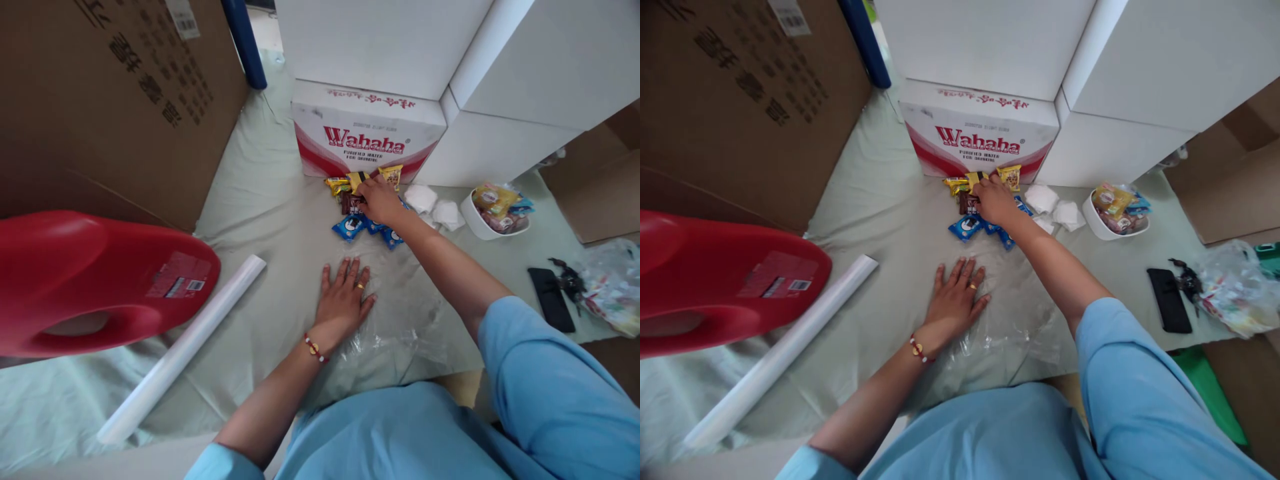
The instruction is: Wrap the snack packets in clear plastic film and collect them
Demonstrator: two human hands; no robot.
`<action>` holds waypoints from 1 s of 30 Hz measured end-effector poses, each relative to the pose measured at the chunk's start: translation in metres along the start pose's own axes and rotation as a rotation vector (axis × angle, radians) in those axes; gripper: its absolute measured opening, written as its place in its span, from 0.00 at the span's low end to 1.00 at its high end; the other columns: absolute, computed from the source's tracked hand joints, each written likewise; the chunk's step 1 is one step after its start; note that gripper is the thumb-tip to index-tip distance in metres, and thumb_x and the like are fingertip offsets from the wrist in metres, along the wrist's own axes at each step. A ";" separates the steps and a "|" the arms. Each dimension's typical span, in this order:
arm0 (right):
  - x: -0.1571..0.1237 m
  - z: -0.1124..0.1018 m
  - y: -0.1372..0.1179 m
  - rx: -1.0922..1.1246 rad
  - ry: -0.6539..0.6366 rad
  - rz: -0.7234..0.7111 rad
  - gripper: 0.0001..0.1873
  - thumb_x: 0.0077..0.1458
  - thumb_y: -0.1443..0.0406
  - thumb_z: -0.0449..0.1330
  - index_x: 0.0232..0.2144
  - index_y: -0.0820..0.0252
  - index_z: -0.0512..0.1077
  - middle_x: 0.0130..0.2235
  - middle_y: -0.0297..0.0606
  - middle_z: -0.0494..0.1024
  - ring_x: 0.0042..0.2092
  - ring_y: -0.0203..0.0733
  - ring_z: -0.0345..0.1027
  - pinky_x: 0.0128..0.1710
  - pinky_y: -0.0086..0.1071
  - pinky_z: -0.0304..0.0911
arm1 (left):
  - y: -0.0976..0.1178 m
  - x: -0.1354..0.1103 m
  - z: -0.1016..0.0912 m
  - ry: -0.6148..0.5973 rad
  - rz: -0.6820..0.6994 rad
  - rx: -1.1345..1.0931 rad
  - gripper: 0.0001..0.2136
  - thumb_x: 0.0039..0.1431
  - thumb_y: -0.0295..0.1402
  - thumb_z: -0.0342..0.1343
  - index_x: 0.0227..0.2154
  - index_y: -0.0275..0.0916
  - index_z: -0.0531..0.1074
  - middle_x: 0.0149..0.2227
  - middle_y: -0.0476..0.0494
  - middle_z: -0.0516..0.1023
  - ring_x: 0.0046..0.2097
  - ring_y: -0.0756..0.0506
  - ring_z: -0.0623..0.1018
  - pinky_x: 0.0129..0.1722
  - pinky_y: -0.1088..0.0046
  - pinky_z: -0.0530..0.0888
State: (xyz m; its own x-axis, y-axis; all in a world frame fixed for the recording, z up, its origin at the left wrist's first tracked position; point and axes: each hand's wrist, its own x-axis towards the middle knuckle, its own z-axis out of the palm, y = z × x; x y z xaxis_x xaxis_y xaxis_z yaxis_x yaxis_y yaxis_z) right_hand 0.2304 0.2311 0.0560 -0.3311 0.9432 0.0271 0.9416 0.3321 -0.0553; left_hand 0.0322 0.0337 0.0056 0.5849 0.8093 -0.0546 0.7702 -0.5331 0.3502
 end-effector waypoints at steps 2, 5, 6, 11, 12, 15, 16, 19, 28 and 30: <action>0.001 -0.002 -0.001 -0.017 -0.025 -0.007 0.20 0.65 0.62 0.56 0.55 0.64 0.74 0.57 0.56 0.74 0.60 0.65 0.57 0.56 0.55 0.59 | 0.000 0.000 -0.001 -0.004 0.000 0.007 0.30 0.73 0.51 0.43 0.72 0.45 0.59 0.77 0.37 0.53 0.77 0.34 0.50 0.73 0.35 0.42; -0.004 -0.006 -0.005 -0.047 -0.040 -0.053 0.22 0.65 0.63 0.56 0.59 0.65 0.72 0.59 0.56 0.72 0.62 0.65 0.57 0.58 0.57 0.58 | 0.000 0.000 -0.002 -0.004 0.006 0.017 0.30 0.73 0.51 0.43 0.72 0.44 0.59 0.77 0.37 0.52 0.77 0.34 0.50 0.73 0.35 0.42; -0.006 -0.008 -0.006 -0.055 -0.031 -0.080 0.23 0.65 0.64 0.56 0.60 0.65 0.71 0.61 0.56 0.70 0.63 0.65 0.56 0.59 0.58 0.56 | 0.000 0.000 -0.001 -0.004 0.006 0.019 0.30 0.74 0.51 0.43 0.72 0.44 0.59 0.77 0.37 0.52 0.77 0.34 0.50 0.73 0.35 0.42; 0.005 -0.009 0.000 -0.084 -0.014 -0.256 0.29 0.64 0.62 0.61 0.65 0.61 0.68 0.72 0.52 0.58 0.73 0.69 0.42 0.69 0.69 0.37 | 0.000 0.000 0.000 -0.004 0.004 0.025 0.29 0.74 0.51 0.43 0.72 0.45 0.59 0.77 0.38 0.52 0.77 0.34 0.50 0.73 0.35 0.42; 0.012 -0.007 0.003 -0.089 -0.032 -0.265 0.30 0.63 0.60 0.63 0.65 0.61 0.69 0.73 0.52 0.57 0.74 0.71 0.39 0.69 0.71 0.34 | 0.000 0.000 0.000 0.001 0.004 0.026 0.29 0.73 0.51 0.43 0.72 0.46 0.59 0.77 0.38 0.53 0.77 0.34 0.50 0.73 0.35 0.42; 0.037 0.001 0.013 -0.093 -0.115 -0.238 0.35 0.57 0.53 0.69 0.62 0.63 0.72 0.71 0.55 0.59 0.74 0.76 0.38 0.68 0.75 0.32 | 0.000 -0.001 0.001 0.005 0.002 0.027 0.29 0.73 0.51 0.43 0.72 0.46 0.58 0.77 0.39 0.53 0.77 0.34 0.50 0.73 0.35 0.42; 0.044 0.003 0.016 -0.089 -0.141 -0.227 0.36 0.56 0.51 0.70 0.61 0.64 0.73 0.70 0.55 0.60 0.73 0.77 0.38 0.68 0.75 0.32 | 0.000 -0.001 0.001 0.002 0.002 0.027 0.30 0.73 0.51 0.43 0.72 0.46 0.58 0.77 0.39 0.53 0.77 0.34 0.50 0.73 0.35 0.42; 0.048 0.006 0.015 -0.066 -0.146 -0.239 0.32 0.58 0.50 0.67 0.57 0.65 0.76 0.67 0.55 0.64 0.73 0.77 0.38 0.68 0.76 0.31 | 0.000 -0.001 0.000 -0.004 0.005 0.023 0.29 0.73 0.51 0.43 0.72 0.46 0.58 0.77 0.38 0.53 0.77 0.34 0.50 0.73 0.35 0.42; -0.017 -0.052 0.004 0.078 0.053 -0.272 0.21 0.66 0.56 0.60 0.54 0.64 0.74 0.62 0.51 0.70 0.71 0.70 0.49 0.65 0.73 0.44 | 0.002 -0.003 -0.005 0.005 0.010 0.026 0.29 0.74 0.49 0.44 0.72 0.44 0.59 0.77 0.37 0.53 0.77 0.34 0.51 0.73 0.35 0.43; -0.038 -0.066 0.012 0.192 0.122 -0.156 0.22 0.66 0.55 0.61 0.55 0.64 0.72 0.58 0.51 0.73 0.65 0.66 0.60 0.62 0.65 0.55 | 0.002 -0.003 -0.005 0.008 0.010 0.035 0.29 0.74 0.49 0.44 0.72 0.44 0.59 0.76 0.38 0.54 0.77 0.34 0.51 0.74 0.36 0.43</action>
State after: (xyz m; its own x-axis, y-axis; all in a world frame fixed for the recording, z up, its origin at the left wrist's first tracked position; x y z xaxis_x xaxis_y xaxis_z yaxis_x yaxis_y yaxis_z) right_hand 0.2581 0.1983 0.1205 -0.4503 0.8767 0.1695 0.8472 0.4794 -0.2289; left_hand 0.0311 0.0315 0.0116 0.5905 0.8059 -0.0434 0.7728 -0.5491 0.3181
